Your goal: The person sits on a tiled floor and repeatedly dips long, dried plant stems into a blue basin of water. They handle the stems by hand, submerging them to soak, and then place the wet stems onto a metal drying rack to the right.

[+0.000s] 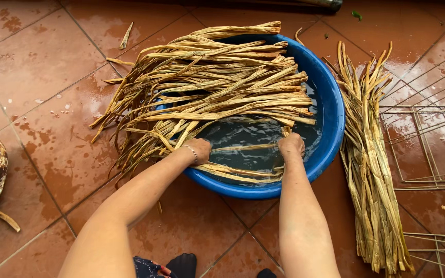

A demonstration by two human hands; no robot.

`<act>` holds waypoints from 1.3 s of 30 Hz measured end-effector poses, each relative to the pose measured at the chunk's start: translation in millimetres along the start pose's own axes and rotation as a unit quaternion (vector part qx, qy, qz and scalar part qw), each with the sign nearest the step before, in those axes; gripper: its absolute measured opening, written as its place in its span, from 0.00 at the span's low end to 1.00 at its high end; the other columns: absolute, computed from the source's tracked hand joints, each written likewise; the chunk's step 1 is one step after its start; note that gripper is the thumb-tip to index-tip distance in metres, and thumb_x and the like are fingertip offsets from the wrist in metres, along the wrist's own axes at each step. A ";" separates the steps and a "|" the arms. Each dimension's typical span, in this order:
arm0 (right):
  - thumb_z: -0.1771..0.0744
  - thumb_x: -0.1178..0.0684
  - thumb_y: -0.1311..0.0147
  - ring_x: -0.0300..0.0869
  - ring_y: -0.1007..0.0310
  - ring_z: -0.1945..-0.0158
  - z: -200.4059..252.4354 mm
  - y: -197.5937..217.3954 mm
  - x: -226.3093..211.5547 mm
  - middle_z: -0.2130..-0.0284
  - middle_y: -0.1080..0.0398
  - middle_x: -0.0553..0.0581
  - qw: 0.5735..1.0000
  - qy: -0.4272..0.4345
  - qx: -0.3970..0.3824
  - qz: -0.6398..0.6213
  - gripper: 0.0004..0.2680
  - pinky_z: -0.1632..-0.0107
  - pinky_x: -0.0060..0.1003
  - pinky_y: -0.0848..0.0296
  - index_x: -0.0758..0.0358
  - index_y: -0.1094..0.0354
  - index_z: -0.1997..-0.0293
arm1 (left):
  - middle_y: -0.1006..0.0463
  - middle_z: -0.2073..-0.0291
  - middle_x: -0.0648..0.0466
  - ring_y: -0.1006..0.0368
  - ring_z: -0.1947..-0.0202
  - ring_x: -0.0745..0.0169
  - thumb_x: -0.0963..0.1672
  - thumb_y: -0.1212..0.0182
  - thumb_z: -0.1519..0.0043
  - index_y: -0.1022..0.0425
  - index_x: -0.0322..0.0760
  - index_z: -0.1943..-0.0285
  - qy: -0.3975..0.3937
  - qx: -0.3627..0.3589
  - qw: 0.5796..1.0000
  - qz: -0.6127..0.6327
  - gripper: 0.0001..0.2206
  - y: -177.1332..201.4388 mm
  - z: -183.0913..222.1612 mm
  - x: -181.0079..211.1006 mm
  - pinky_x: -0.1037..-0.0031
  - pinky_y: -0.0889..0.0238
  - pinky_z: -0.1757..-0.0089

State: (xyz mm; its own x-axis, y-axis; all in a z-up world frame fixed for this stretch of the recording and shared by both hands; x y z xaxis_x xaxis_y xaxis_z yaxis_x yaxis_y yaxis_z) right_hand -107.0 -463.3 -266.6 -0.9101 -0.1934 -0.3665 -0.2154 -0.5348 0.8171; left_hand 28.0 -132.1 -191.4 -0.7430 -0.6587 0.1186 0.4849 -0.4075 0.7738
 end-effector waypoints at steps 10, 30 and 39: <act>0.34 0.52 0.42 0.38 0.32 0.83 44.6 45.0 16.6 0.76 0.26 0.53 0.858 -0.018 0.122 -0.498 0.05 0.81 0.37 0.37 0.57 0.28 0.59 | 0.19 0.52 0.42 0.22 0.48 0.44 0.41 0.36 0.43 0.17 0.35 0.52 -0.057 0.067 0.992 -0.086 0.12 37.5 -22.8 57.1 0.61 0.27 0.51; 0.35 0.54 0.39 0.34 0.36 0.81 77.3 -0.9 -44.8 0.77 0.23 0.51 0.828 0.038 -0.258 -0.497 0.07 0.81 0.29 0.41 0.65 0.26 0.58 | 0.19 0.67 0.45 0.24 0.65 0.50 0.52 0.44 0.38 0.19 0.45 0.53 -0.075 0.187 0.873 0.445 0.14 26.6 -81.1 49.7 0.60 0.31 0.59; 0.37 0.53 0.33 0.33 0.32 0.78 129.8 30.5 -68.9 0.78 0.29 0.49 0.765 0.146 -0.273 -0.565 0.08 0.80 0.28 0.41 0.63 0.24 0.58 | 0.17 0.67 0.49 0.21 0.68 0.60 0.48 0.40 0.39 0.19 0.38 0.53 -0.110 0.255 0.825 0.492 0.13 26.6 -72.7 79.3 0.69 0.29 0.63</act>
State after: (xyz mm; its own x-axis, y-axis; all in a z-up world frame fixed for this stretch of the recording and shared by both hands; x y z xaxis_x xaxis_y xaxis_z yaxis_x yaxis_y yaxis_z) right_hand -96.9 -359.5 -158.6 -0.1170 0.5124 -0.8507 -0.5534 -0.7449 -0.3726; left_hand 15.6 -241.2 -206.7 -0.1984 -0.3595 0.9118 0.6877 0.6118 0.3908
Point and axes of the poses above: each hand's wrist, its own z-axis away from the middle knuckle, its own y-axis out of the back of the hand, x = y × z, the point moved 8 cm from there along -z, towards the middle knuckle
